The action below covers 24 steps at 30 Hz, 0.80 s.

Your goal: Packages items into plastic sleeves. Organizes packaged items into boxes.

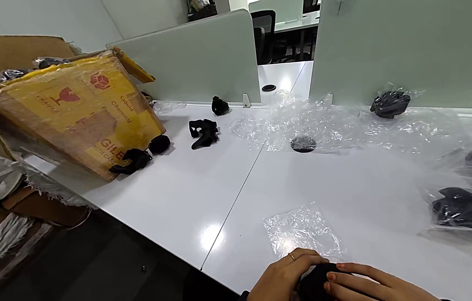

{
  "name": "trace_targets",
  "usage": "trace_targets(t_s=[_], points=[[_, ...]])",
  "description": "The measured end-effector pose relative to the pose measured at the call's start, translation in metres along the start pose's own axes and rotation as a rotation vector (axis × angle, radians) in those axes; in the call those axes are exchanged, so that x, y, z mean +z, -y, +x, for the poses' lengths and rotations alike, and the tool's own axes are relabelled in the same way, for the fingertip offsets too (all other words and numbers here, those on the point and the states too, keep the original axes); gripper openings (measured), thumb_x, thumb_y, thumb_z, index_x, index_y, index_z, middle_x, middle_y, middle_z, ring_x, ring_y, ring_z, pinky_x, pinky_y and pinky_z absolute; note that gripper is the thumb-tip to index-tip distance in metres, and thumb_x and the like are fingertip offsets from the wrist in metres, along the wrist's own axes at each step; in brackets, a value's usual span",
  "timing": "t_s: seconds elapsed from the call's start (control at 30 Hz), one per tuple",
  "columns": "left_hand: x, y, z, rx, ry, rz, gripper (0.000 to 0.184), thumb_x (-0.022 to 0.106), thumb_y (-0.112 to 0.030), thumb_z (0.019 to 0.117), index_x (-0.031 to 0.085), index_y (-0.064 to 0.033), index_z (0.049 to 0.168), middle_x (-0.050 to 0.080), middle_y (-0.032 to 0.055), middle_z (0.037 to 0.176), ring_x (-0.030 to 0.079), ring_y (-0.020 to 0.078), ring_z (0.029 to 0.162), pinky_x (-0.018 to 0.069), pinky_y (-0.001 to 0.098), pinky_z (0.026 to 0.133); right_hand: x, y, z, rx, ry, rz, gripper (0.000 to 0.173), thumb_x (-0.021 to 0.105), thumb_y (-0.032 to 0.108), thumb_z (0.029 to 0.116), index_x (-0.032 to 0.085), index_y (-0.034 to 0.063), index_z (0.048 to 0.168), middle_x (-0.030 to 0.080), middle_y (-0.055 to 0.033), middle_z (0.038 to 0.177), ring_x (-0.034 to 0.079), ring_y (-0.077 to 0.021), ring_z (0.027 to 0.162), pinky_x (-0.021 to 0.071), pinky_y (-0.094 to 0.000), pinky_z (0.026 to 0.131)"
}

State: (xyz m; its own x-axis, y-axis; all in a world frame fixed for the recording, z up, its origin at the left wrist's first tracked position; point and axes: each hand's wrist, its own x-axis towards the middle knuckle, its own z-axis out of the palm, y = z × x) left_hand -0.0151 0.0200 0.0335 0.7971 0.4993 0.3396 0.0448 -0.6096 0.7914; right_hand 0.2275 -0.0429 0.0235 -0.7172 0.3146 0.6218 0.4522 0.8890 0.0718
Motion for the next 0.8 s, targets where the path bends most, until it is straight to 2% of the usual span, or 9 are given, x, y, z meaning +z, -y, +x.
trace_targets(t_s=[0.07,0.1,0.2,0.27,0.33,0.5,0.6,0.7,0.8], points=[[-0.003,-0.003,0.001,-0.027,-0.019,-0.013,0.050,0.060,0.011,0.0796,0.063,0.0082,0.129,0.064,0.0253,0.130,0.066,0.0211,0.094,0.0542,0.0280,0.076,0.003,-0.002,-0.001,0.012,0.006,-0.043,0.020,0.044,0.006,0.1074,0.061,0.0113,0.117,0.069,-0.0083,0.126,0.061,-0.0209,0.125,0.0423,-0.0332,0.108],[-0.003,-0.004,0.002,-0.033,-0.035,-0.022,0.051,0.057,0.013,0.0792,0.063,0.0082,0.130,0.063,0.0255,0.131,0.065,0.0194,0.091,0.0530,0.0261,0.073,0.005,-0.003,-0.001,0.031,-0.002,-0.052,0.019,0.044,0.007,0.1078,0.060,0.0122,0.117,0.068,-0.0073,0.126,0.061,-0.0199,0.125,0.0433,-0.0322,0.107],[0.002,-0.009,0.002,-0.012,-0.133,0.007,0.050,0.056,0.014,0.0806,0.063,0.0105,0.130,0.063,0.0262,0.131,0.068,0.0208,0.105,0.0555,0.0247,0.084,0.008,-0.003,-0.001,0.085,-0.025,-0.108,0.020,0.043,0.009,0.1076,0.060,0.0142,0.117,0.069,-0.0058,0.127,0.061,-0.0184,0.122,0.0456,-0.0313,0.099],[0.009,-0.014,0.003,0.036,-0.235,0.130,0.046,0.056,0.013,0.0815,0.066,0.0100,0.126,0.065,0.0257,0.130,0.069,0.0224,0.106,0.0551,0.0239,0.087,0.010,-0.001,0.001,0.117,-0.037,-0.166,0.019,0.043,0.010,0.1079,0.059,0.0154,0.116,0.070,-0.0049,0.125,0.062,-0.0174,0.118,0.0465,-0.0303,0.094],[0.016,-0.019,0.003,0.102,-0.329,0.318,0.040,0.056,0.010,0.0834,0.070,0.0053,0.120,0.069,0.0209,0.129,0.067,0.0212,0.093,0.0525,0.0227,0.078,0.012,0.003,0.004,0.144,-0.048,-0.208,0.020,0.043,0.011,0.1078,0.061,0.0163,0.115,0.071,-0.0045,0.122,0.064,-0.0168,0.113,0.0465,-0.0297,0.090],[0.024,-0.023,0.004,0.300,-0.417,0.571,0.027,0.053,0.005,0.0955,0.074,-0.0014,0.111,0.075,0.0117,0.119,0.063,0.0178,0.078,0.0474,0.0245,0.070,0.012,0.008,0.011,0.249,-0.043,-0.283,0.021,0.045,0.015,0.1060,0.065,0.0169,0.110,0.072,-0.0041,0.107,0.064,-0.0194,0.096,0.0463,-0.0306,0.077],[0.029,-0.023,0.003,0.399,-0.427,0.569,0.020,0.055,0.002,0.0989,0.073,-0.0037,0.108,0.075,0.0099,0.110,0.061,0.0153,0.075,0.0480,0.0214,0.069,0.013,0.010,0.014,0.261,-0.067,-0.358,0.024,0.043,0.013,0.1052,0.066,0.0136,0.099,0.076,-0.0057,0.106,0.066,-0.0186,0.092,0.0457,-0.0304,0.073],[0.039,-0.017,0.000,0.352,-0.498,0.474,0.010,0.058,-0.003,0.1003,0.064,-0.0069,0.107,0.059,0.0090,0.103,0.057,0.0129,0.081,0.0498,0.0153,0.077,0.014,0.013,0.013,0.315,-0.096,-0.446,0.026,0.041,0.013,0.1071,0.066,0.0106,0.115,0.076,-0.0054,0.113,0.067,-0.0184,0.092,0.0459,-0.0294,0.072],[0.042,-0.012,0.000,0.222,-0.531,0.339,0.012,0.060,0.001,0.0925,0.059,-0.0036,0.103,0.055,0.0128,0.105,0.056,0.0082,0.079,0.0478,0.0097,0.070,0.016,0.016,0.012,0.407,-0.197,-0.431,0.010,0.050,0.018,0.1046,0.055,0.0134,0.112,0.074,-0.0055,0.110,0.066,-0.0178,0.090,0.0482,-0.0256,0.074]])
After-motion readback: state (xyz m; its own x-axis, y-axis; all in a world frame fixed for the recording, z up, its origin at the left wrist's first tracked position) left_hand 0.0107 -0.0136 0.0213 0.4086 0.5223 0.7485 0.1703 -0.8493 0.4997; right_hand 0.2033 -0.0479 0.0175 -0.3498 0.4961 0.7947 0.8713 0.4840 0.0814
